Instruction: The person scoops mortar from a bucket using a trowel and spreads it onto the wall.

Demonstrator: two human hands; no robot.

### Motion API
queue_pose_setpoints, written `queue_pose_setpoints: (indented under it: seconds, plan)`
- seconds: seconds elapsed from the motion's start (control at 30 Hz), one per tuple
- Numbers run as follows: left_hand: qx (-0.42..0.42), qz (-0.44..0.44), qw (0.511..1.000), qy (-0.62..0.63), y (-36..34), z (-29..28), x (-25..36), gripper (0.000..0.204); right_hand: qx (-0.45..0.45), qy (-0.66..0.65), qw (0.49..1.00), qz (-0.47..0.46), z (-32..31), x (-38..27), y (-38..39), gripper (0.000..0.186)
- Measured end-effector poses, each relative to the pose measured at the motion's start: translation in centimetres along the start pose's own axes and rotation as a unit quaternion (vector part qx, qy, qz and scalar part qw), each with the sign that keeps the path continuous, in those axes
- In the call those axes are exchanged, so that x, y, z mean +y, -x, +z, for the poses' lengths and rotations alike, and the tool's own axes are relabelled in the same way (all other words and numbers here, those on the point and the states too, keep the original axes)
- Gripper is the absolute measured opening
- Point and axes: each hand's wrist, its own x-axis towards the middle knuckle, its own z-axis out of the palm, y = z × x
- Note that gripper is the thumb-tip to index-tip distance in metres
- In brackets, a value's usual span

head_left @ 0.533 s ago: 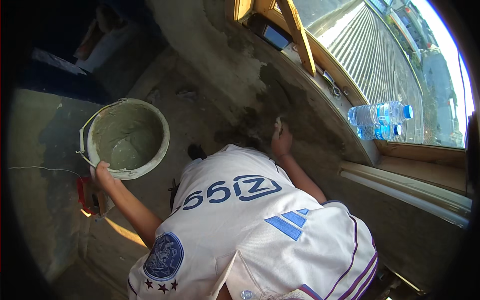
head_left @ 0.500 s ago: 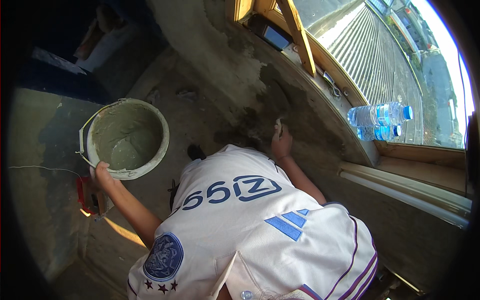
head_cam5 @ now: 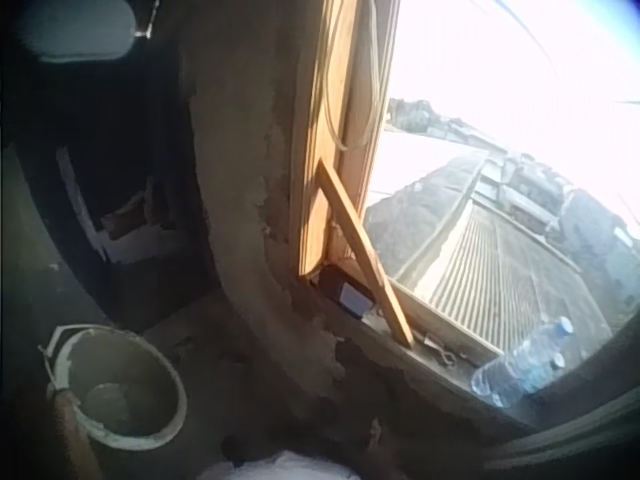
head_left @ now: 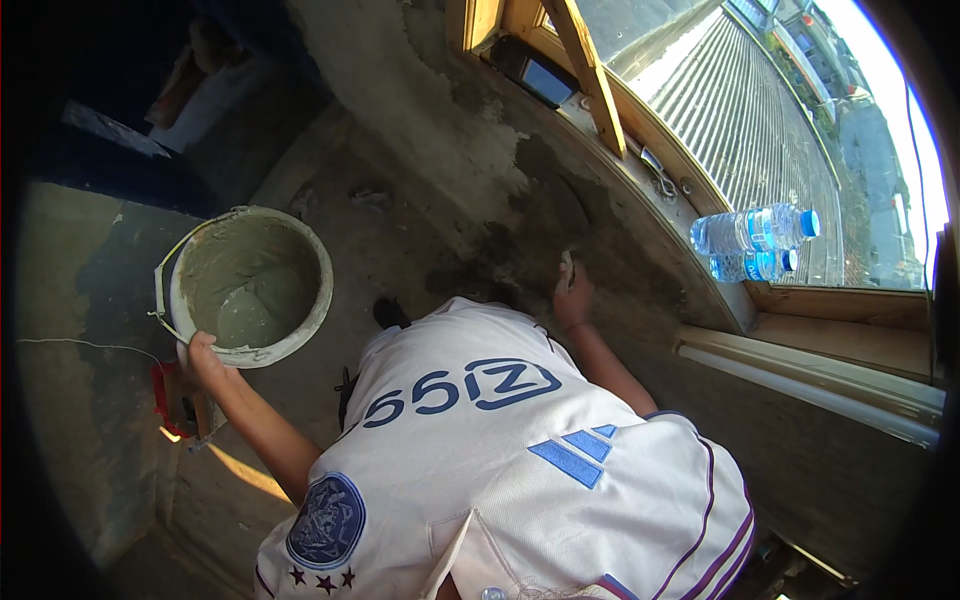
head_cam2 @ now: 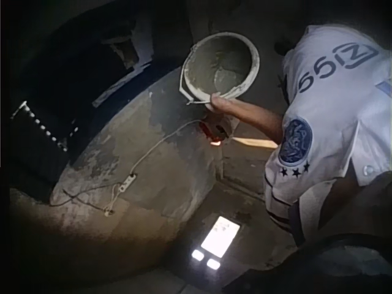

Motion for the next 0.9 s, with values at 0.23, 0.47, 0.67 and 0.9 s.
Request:
queue_pose_setpoints:
  seconds: [0.23, 0.47, 0.67, 0.9]
  plan:
    - [-0.018, -0.056, 0.998, 0.011, -0.4, 0.4, 0.0, 0.050, -0.022, 0.005, 1.000, 0.004, 0.5, -1.7, -1.8, 0.032]
    - [-0.009, -0.043, 0.999, 0.021, -1.6, -0.5, -1.7, 0.051, -0.019, 0.028, 0.998, 0.056, 0.2, -2.9, -1.0, 0.035]
    - [-0.012, -0.047, 0.999, 0.011, -2.3, -1.4, -2.3, 0.049, -0.047, -0.026, 0.998, 0.039, -0.2, -3.2, 0.2, 0.033]
    - [-0.012, -0.022, 1.000, -0.004, -1.6, -0.6, -1.3, 0.048, -0.024, 0.018, 0.999, 0.044, 1.3, -2.5, -1.5, 0.033]
